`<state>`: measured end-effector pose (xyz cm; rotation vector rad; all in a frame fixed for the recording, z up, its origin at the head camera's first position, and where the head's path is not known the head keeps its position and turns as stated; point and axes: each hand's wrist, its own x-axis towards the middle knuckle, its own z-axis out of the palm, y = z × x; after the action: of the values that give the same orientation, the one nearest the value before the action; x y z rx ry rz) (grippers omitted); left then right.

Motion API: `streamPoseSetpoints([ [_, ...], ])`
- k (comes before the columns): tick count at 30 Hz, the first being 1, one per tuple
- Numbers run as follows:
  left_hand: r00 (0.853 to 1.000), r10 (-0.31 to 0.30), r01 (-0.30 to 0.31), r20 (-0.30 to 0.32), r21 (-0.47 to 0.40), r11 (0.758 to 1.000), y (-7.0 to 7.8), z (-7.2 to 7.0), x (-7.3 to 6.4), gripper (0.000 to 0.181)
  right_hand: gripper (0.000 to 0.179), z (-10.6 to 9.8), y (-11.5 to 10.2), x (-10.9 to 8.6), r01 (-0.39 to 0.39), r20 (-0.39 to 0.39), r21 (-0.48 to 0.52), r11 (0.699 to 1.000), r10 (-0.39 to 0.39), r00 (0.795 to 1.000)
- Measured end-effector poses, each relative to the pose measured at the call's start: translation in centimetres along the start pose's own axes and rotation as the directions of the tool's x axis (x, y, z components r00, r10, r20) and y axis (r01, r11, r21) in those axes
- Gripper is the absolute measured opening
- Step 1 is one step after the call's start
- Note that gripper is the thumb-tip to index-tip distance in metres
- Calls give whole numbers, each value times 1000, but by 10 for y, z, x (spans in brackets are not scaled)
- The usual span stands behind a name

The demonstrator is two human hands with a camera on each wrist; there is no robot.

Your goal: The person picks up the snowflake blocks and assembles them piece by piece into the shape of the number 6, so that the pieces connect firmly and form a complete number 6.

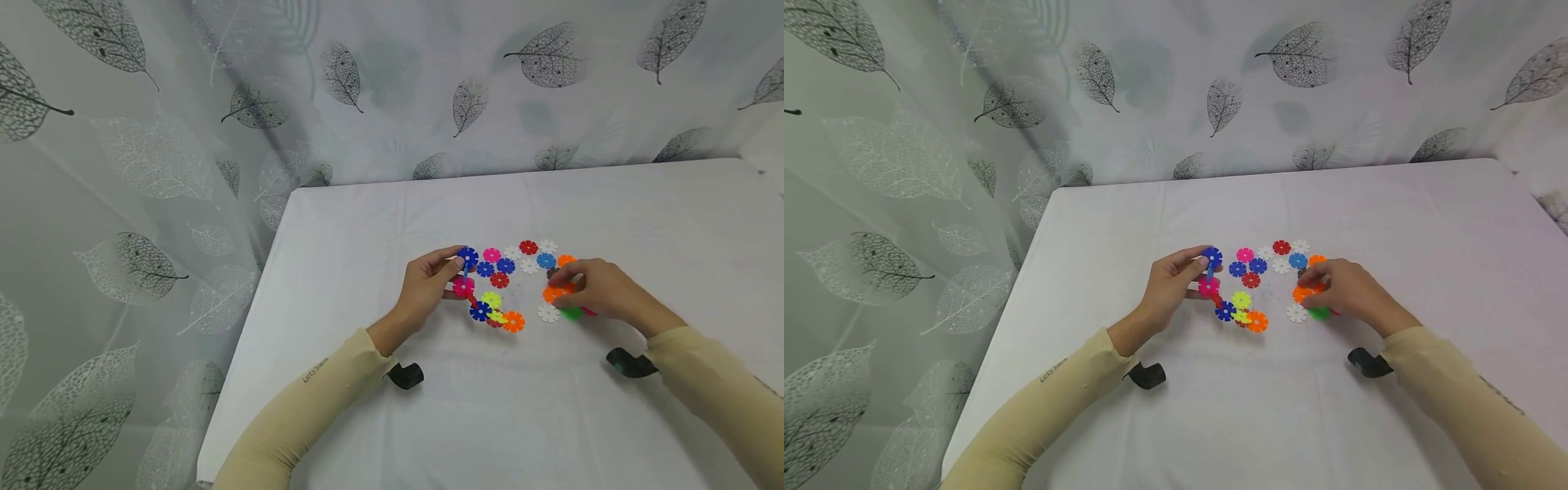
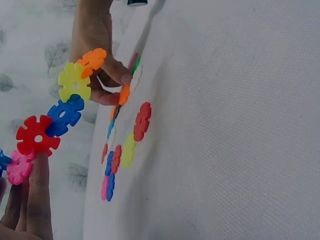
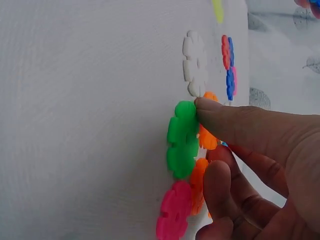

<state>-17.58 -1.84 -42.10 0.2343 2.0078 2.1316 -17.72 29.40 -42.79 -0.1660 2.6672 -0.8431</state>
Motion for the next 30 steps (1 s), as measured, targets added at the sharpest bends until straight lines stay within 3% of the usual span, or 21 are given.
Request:
streamPoseSetpoints([
  [8,1000,-6,6,21,1,1000,1,3,-1,29,39,5,-5,1,82,-4,36,996,-82,997],
  [14,999,-2,3,49,-20,1000,-1,3,0,30,31,3,-20,-2,179,-114,83,980,-169,979],
  [16,998,-2,3,60,-22,1000,-1,3,0,31,30,1,-28,-3,219,-168,147,964,-194,966],
  [22,996,-11,15,92,-39,999,2,5,-3,31,25,3,-58,-6,355,-320,331,874,-250,914],
  [30,993,-16,21,114,-44,999,3,5,-5,30,19,8,-76,-5,407,-377,338,849,-274,885],
])
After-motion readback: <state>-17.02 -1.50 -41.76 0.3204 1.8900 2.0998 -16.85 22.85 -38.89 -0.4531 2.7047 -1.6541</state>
